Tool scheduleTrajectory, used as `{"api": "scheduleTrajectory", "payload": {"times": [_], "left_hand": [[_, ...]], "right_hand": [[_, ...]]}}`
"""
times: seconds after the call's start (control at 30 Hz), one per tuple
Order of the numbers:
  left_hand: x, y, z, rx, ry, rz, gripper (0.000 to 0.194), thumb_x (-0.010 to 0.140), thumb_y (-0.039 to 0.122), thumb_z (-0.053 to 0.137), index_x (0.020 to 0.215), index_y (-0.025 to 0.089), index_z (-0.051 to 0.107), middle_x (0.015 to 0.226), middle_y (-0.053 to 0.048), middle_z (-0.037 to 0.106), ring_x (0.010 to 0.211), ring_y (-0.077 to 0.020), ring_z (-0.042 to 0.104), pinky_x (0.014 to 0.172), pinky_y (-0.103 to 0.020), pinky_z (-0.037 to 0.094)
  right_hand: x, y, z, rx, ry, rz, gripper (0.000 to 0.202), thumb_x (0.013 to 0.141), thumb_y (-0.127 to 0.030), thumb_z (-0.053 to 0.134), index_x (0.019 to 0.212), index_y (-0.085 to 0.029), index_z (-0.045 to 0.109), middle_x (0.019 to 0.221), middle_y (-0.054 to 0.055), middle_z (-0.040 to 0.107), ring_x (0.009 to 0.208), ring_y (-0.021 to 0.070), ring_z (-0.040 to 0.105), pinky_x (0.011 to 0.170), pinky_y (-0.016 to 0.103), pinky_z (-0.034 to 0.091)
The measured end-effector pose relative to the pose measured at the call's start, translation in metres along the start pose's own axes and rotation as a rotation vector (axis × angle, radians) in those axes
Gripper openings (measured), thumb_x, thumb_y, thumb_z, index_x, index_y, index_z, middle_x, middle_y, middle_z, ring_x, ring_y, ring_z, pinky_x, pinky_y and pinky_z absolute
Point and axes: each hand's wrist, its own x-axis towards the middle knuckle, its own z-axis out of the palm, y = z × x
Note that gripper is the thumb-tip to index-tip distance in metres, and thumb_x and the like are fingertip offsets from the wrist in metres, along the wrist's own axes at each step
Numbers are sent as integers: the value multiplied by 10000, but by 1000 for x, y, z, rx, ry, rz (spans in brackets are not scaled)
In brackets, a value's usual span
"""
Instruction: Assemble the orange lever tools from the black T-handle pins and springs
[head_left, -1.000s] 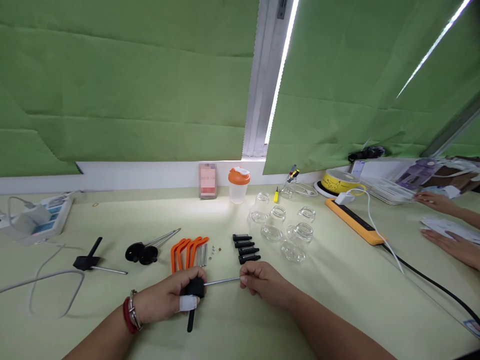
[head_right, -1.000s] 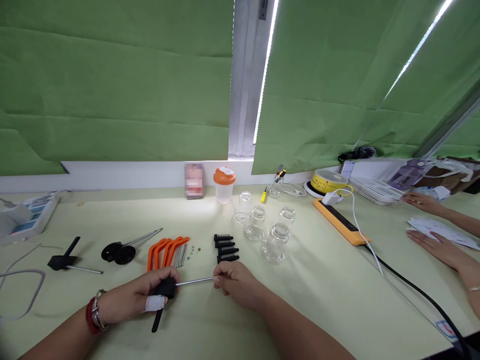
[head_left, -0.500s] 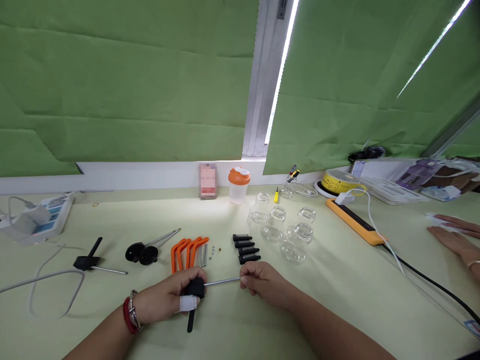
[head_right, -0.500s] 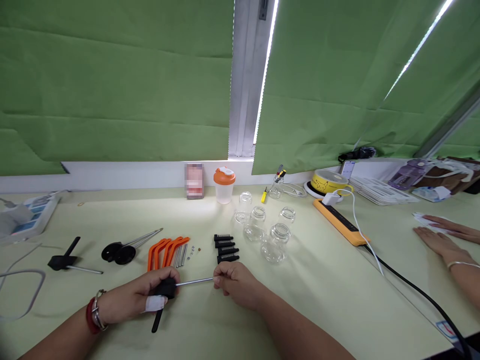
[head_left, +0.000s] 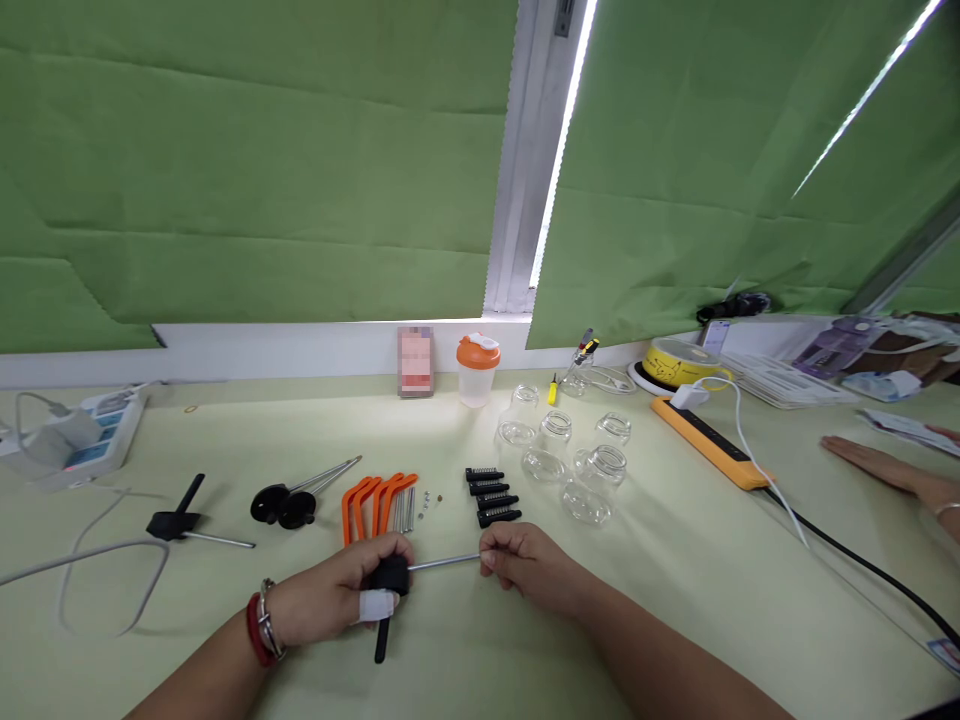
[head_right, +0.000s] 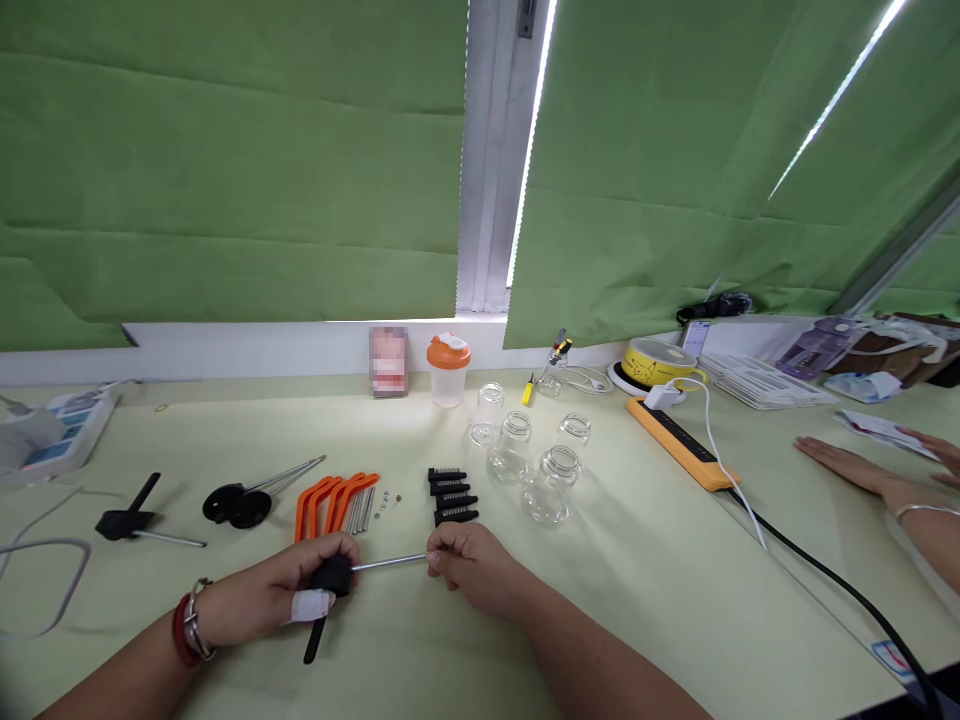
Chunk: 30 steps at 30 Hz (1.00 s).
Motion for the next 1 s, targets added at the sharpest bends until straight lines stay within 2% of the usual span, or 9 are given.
{"api": "scheduleTrajectory", "payload": {"times": [0.23, 0.43, 0.73, 0.83, 0.93, 1.0], "left_hand": [[1, -2, 0, -17, 3, -2, 245, 821, 356, 569, 1009, 229, 476, 824, 32, 423, 696, -124, 373, 632, -223, 373], [2, 1, 0, 8, 14, 4, 239, 818, 351, 573, 997, 224, 479, 821, 34, 419, 712, -127, 375, 654, -228, 381], [-3, 6, 5, 23, 92, 36, 250, 777, 325, 609, 970, 217, 493, 815, 23, 471, 707, -132, 429, 645, -236, 411], [-12, 14, -1, 92, 235, 103, 273, 792, 336, 596, 1029, 221, 524, 875, -17, 546, 780, -170, 510, 705, -276, 453], [-24, 18, -19, 235, 543, 191, 318, 810, 367, 560, 1090, 219, 541, 1015, -73, 601, 932, -236, 559, 812, -337, 465], [-33, 15, -36, 324, 806, 148, 342, 809, 387, 549, 1106, 218, 541, 1060, -76, 610, 961, -242, 571, 842, -337, 466]], "right_hand": [[-1, -3, 1, -1, 2, 2, 133, 869, -253, 448, 798, -176, 531, 771, 7, 575, 582, 80, 434, 481, 181, 306], [-3, -4, 2, 5, 7, -10, 184, 899, -252, 406, 791, -170, 531, 691, -11, 531, 539, 70, 398, 485, 188, 302], [0, 4, 2, 43, 6, -43, 186, 913, -283, 388, 822, -176, 510, 818, 19, 591, 582, 76, 439, 505, 194, 319], [0, 2, 2, 36, 7, -30, 183, 911, -276, 389, 812, -176, 506, 815, 17, 589, 579, 74, 438, 501, 193, 316], [-1, -1, 2, 21, 8, -14, 182, 908, -276, 392, 806, -175, 505, 814, 16, 588, 575, 72, 435, 495, 192, 310], [-1, -3, 1, 8, 7, -6, 189, 908, -281, 395, 802, -173, 509, 808, 14, 585, 571, 71, 428, 497, 192, 312]]}}
